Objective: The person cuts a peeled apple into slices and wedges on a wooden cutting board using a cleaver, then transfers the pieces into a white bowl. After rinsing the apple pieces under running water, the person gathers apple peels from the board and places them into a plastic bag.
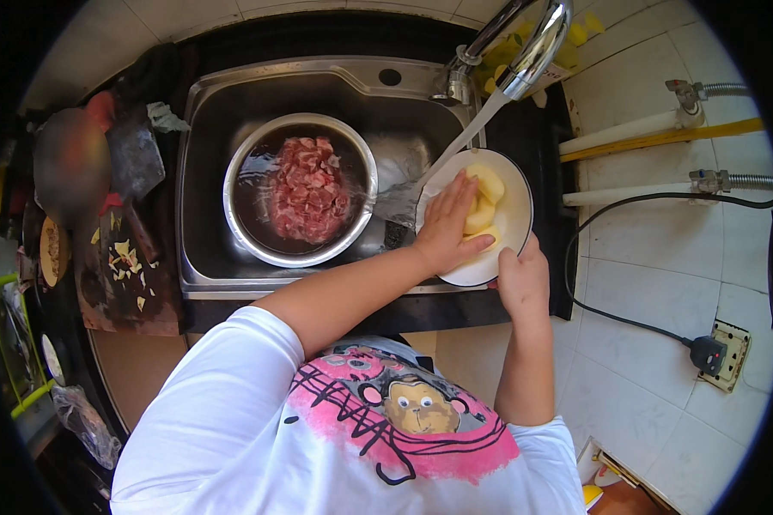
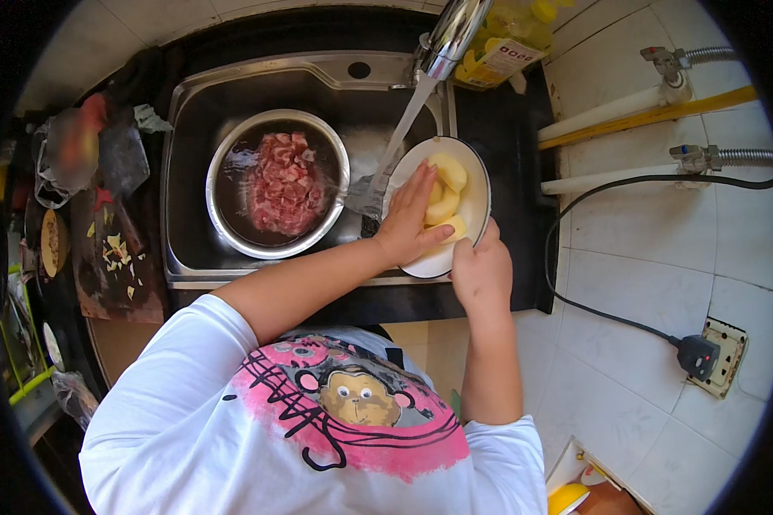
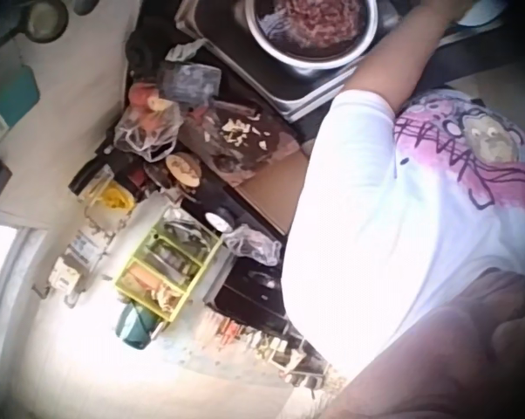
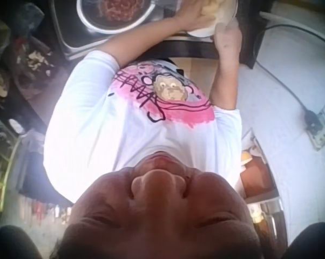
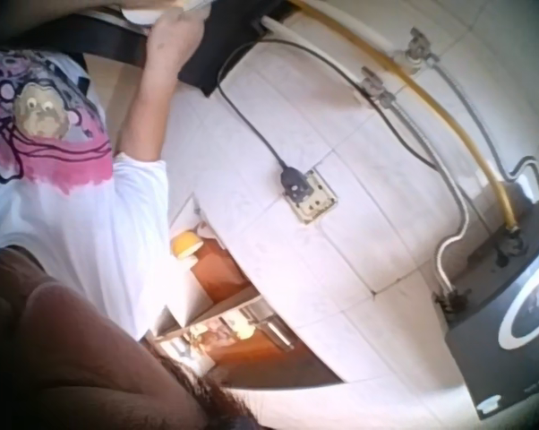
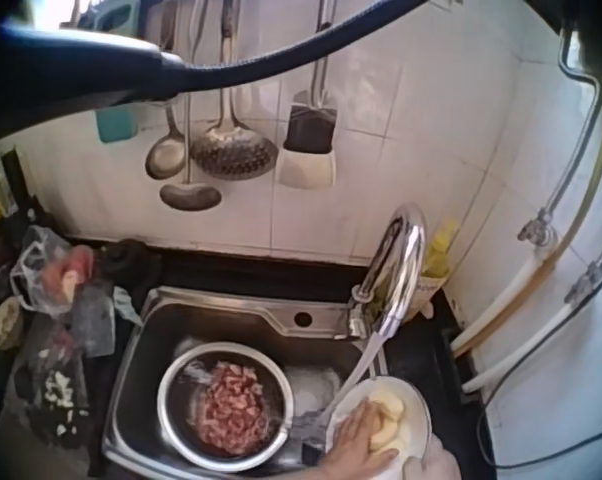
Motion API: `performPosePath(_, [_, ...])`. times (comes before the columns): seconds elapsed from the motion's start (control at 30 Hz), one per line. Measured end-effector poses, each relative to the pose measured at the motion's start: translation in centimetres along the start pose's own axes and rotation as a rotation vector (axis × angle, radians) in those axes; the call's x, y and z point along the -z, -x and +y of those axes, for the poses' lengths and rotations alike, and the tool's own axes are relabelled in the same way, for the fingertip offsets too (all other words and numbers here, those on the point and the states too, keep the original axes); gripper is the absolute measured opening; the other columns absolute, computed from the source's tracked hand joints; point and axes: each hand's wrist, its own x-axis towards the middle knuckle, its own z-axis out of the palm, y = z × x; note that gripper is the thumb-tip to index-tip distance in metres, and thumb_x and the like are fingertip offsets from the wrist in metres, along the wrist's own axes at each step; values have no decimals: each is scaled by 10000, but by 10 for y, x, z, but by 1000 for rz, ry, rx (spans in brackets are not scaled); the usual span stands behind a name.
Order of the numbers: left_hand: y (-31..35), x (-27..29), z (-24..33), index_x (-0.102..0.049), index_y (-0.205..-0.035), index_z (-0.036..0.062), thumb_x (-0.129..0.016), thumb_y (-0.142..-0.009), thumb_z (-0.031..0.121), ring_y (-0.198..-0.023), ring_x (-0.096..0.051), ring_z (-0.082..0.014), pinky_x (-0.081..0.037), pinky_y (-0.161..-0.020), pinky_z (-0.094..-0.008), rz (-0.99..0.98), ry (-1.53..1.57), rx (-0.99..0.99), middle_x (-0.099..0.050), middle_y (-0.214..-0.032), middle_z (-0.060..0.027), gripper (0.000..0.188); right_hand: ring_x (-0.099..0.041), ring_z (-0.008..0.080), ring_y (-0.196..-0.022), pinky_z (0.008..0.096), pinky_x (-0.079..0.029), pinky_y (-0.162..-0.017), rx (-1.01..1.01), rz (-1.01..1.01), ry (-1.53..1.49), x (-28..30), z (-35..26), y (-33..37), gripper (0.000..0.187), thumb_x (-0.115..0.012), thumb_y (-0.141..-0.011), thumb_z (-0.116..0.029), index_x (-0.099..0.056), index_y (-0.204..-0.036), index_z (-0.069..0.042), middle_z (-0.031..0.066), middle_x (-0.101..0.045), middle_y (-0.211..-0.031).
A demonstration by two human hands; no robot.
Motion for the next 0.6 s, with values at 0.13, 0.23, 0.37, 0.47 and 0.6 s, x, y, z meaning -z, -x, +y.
performPosePath(0.13, [0, -6, 4, -274, -1397, 85, -640, -752, 376, -1303, -237, -400, -211, -1054, -454, 78, 42, 38, -152, -1453, -231, 797, -587, 420, -842, 468, -460, -762, 119, 97, 312, -3, -25, 12, 455, -433, -802, -181, -423, -1216, 7, 263, -611, -881])
performPosePath(0.23, [1, -9, -1, -296, -1393, 101, -632, -759, 366, -1294, -250, -402, -216, -1053, -449, 128, 100, 27, -151, -1452, -230, 765, -593, 414, -830, 470, -464, -746, 84, 108, 394, -8, -29, 13, 467, -428, -808, -194, -411, -1237, -10, 262, -614, -874])
performPosePath(0.37, [4, -4, -3, -290, -1396, 107, -614, -777, 375, -1294, -258, -399, -210, -1054, -459, 64, 62, 53, -152, -1451, -230, 749, -617, 367, -809, 433, -480, -725, 117, 114, 350, -11, -21, 9, 454, -421, -802, -181, -434, -1206, 27, 255, -617, -847])
performPosePath(0.47, [1, 10, 5, -320, -1379, 87, -593, -796, 368, -1304, -247, -407, -193, -1060, -470, -50, -127, 107, -176, -1446, -236, 703, -639, 309, -722, 382, -498, -673, -121, -30, -156, -8, -3, -6, 401, -423, -796, -149, -483, -1135, 54, 214, -633, -801])
performPosePath(0.6, [-10, 35, 21, -392, -1340, 79, -591, -798, 380, -1312, -238, -418, -157, -1063, -502, -213, -358, 208, -229, -1426, -249, 651, -617, 234, -593, 326, -496, -512, -133, -100, -604, -16, 38, -32, 340, -428, -795, -119, -520, -1076, 49, 150, -625, -765])
